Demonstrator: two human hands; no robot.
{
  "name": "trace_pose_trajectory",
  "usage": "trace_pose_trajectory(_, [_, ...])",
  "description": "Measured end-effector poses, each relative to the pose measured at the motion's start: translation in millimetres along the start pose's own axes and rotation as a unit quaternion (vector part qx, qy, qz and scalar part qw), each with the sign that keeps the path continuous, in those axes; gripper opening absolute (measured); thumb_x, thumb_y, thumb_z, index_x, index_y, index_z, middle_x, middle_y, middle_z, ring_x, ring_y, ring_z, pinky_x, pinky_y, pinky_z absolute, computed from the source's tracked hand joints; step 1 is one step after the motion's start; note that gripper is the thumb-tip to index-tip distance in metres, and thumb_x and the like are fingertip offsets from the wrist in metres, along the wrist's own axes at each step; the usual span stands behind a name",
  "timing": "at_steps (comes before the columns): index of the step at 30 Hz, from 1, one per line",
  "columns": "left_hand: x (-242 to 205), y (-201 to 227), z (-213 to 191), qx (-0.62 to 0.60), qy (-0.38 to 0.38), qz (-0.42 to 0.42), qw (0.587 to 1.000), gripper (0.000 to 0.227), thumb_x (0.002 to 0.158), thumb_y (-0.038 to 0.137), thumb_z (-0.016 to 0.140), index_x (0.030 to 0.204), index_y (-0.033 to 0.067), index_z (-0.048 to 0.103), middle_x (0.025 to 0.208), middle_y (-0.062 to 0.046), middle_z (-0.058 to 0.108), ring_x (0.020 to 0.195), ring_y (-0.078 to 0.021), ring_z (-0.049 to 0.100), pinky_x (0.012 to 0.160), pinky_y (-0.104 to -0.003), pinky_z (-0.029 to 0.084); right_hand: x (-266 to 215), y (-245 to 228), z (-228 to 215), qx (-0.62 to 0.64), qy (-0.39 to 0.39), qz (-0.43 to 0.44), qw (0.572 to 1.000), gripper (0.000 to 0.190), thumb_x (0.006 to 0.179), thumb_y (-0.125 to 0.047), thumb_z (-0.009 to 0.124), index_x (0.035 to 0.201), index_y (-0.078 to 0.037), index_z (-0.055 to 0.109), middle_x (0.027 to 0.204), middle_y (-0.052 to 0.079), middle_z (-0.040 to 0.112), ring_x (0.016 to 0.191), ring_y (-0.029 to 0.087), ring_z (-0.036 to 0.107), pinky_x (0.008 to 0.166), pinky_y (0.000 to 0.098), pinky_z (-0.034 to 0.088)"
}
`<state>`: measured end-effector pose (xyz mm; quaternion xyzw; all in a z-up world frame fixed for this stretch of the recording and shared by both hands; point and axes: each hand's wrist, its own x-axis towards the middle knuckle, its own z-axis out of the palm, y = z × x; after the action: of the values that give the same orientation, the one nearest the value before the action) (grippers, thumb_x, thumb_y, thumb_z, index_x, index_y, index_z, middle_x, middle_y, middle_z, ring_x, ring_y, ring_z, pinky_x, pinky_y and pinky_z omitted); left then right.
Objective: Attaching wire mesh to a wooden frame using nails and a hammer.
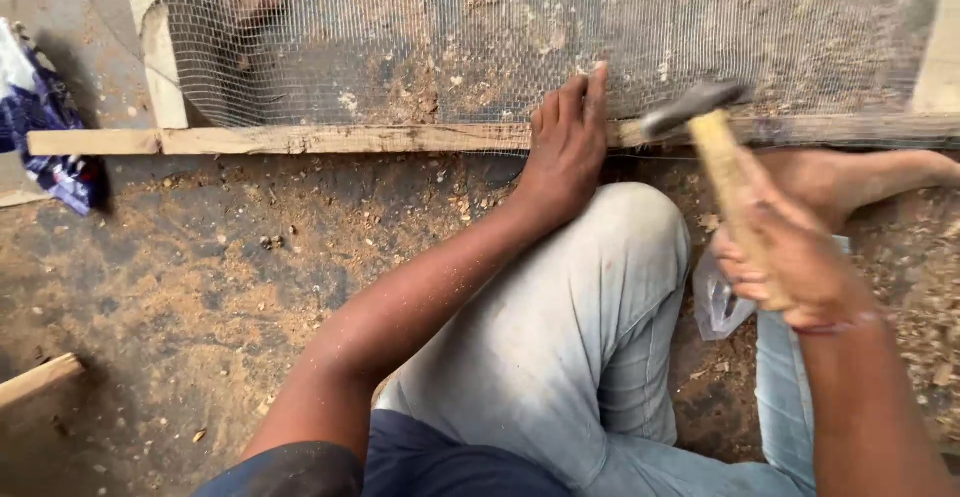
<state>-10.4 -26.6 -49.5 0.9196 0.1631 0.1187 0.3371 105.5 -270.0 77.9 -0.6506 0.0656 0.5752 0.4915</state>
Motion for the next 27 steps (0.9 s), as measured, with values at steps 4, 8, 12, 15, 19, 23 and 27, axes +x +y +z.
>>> trace_pose_trajectory(4, [4.2, 4.1, -9.9, 0.042, -0.068, -0.021, 0.997, 0.082, 0.089, -0.013, 0.042, 0.159, -0.0029, 0.001, 0.142, -0.029, 0.032, 0.128, -0.0378, 0.038, 0.112, -0.051, 0.033, -29.2, -31.3, 29.5, 0.122, -0.088, -0.114, 0.982, 0.053, 0.12, -0.03, 0.051, 0.168, -0.024, 0.029, 0.081, 0.004, 0.062, 0.06, 0.009, 0.062, 0.041, 0.0202, 0.052])
trace_pose_trajectory(8, [2.1, 3.2, -5.1, 0.005, -0.031, -0.01, 0.999, 0.085, 0.089, -0.01, 0.045, 0.16, 0.0002, -0.001, 0.145, -0.028, 0.032, 0.13, -0.0386, 0.037, 0.114, -0.051, 0.031, -8.3, 2.3, 9.2, -0.18, 0.027, -0.202, 0.962, 0.045, 0.115, -0.031, 0.054, 0.156, -0.03, 0.034, 0.079, 0.004, 0.059, 0.063, 0.01, 0.058, 0.051, 0.0237, 0.049])
trace_pose_trajectory(12, [2.7, 0.1, -2.8, 0.008, 0.002, 0.01, 1.0, 0.088, 0.088, -0.006, 0.051, 0.159, -0.0025, -0.002, 0.143, -0.031, 0.031, 0.128, -0.041, 0.037, 0.114, -0.054, 0.028, 10.7, 37.9, -6.6, -0.46, 0.144, -0.266, 0.835, 0.038, 0.111, -0.031, 0.056, 0.145, -0.036, 0.04, 0.077, 0.004, 0.055, 0.066, 0.011, 0.054, 0.06, 0.0273, 0.047])
trace_pose_trajectory(15, [0.8, 3.1, -5.4, 0.003, -0.039, -0.009, 0.999, 0.091, 0.085, -0.012, 0.048, 0.161, -0.0026, -0.001, 0.145, -0.028, 0.032, 0.129, -0.0388, 0.038, 0.117, -0.051, 0.03, -38.7, -16.5, 55.5, -0.204, 0.111, -0.09, 0.969, 0.075, 0.102, -0.031, 0.058, 0.172, -0.028, 0.032, 0.071, 0.005, 0.052, 0.052, 0.011, 0.047, 0.04, 0.0234, 0.041])
trace_pose_trajectory(19, [-2.0, 2.1, -12.2, 0.009, -0.022, 0.001, 1.0, 0.093, 0.083, -0.012, 0.049, 0.159, -0.0053, -0.002, 0.144, -0.029, 0.031, 0.128, -0.0408, 0.037, 0.116, -0.052, 0.028, -49.4, -2.5, 47.3, -0.162, 0.155, -0.236, 0.945, 0.06, 0.103, -0.031, 0.056, 0.159, -0.025, 0.034, 0.072, 0.001, 0.054, 0.054, 0.008, 0.051, 0.045, 0.022, 0.044])
trace_pose_trajectory(23, [2.3, 7.9, -16.1, -0.006, -0.034, -0.001, 0.999, 0.093, 0.081, -0.012, 0.049, 0.159, -0.0044, -0.001, 0.144, -0.029, 0.031, 0.129, -0.0396, 0.037, 0.115, -0.052, 0.028, -0.2, 57.2, -15.8, -0.27, 0.205, -0.449, 0.827, 0.025, 0.112, -0.035, 0.056, 0.128, -0.016, 0.06, 0.085, 0.007, 0.065, 0.066, 0.014, 0.06, 0.063, 0.0313, 0.053])
trace_pose_trajectory(27, [6.3, -1.0, -7.6, 0.027, -0.123, -0.065, 0.99, 0.095, 0.08, -0.021, 0.044, 0.161, -0.0033, -0.003, 0.149, -0.03, 0.027, 0.129, -0.0371, 0.038, 0.113, -0.048, 0.03, 20.4, 19.2, 0.7, -0.618, 0.168, -0.239, 0.73, 0.04, 0.107, -0.036, 0.056, 0.14, -0.014, 0.06, 0.095, 0.018, 0.077, 0.078, 0.027, 0.073, 0.074, 0.0443, 0.059])
